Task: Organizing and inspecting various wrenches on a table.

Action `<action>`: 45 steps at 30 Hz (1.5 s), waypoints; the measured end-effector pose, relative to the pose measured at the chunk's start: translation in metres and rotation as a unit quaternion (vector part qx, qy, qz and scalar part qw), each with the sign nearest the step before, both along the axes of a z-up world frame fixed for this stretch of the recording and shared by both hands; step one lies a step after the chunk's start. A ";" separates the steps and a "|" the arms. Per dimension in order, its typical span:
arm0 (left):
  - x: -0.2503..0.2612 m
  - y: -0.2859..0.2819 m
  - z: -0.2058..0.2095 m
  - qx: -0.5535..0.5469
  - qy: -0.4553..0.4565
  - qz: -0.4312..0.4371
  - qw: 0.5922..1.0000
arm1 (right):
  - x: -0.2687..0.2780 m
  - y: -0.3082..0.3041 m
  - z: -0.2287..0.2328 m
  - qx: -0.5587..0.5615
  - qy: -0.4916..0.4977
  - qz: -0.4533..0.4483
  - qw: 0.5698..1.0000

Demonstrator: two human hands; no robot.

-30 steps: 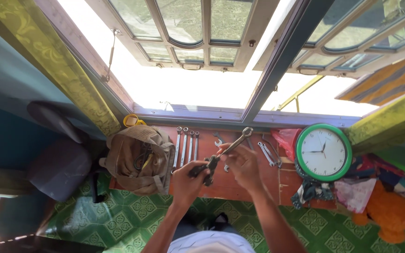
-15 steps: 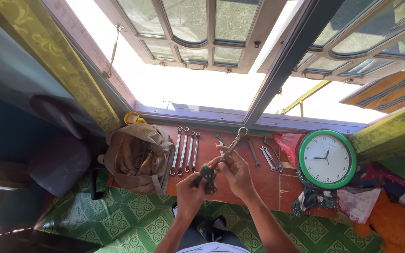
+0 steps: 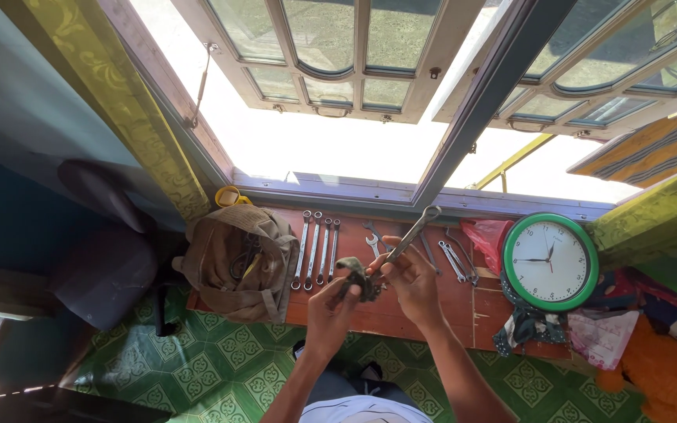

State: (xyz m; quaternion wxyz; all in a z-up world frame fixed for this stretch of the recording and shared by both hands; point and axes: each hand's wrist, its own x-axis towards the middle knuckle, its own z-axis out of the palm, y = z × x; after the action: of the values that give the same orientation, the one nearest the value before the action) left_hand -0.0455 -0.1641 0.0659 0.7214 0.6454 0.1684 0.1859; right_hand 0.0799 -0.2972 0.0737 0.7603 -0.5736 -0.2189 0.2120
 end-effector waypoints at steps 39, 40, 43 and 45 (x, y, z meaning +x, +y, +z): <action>-0.002 0.121 0.058 0.182 -0.141 -0.039 0.972 | -0.036 0.110 0.019 -0.056 -0.072 -0.092 0.992; 0.000 0.124 0.056 0.121 -0.098 -0.043 0.987 | -0.039 0.114 0.014 -0.064 -0.053 -0.095 0.992; 0.002 0.136 0.034 0.154 -0.075 -0.044 0.984 | -0.043 0.118 0.010 -0.071 -0.047 -0.108 0.990; 0.003 0.140 0.029 0.112 -0.062 -0.078 0.989 | -0.041 0.119 0.018 -0.074 -0.055 -0.124 0.988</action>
State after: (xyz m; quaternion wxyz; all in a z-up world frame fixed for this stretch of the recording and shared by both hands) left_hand -0.0426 -0.0239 0.0952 0.6660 0.7205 0.0511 0.1863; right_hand 0.0391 -0.1784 0.0920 0.7232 -0.6617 -0.1713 0.0995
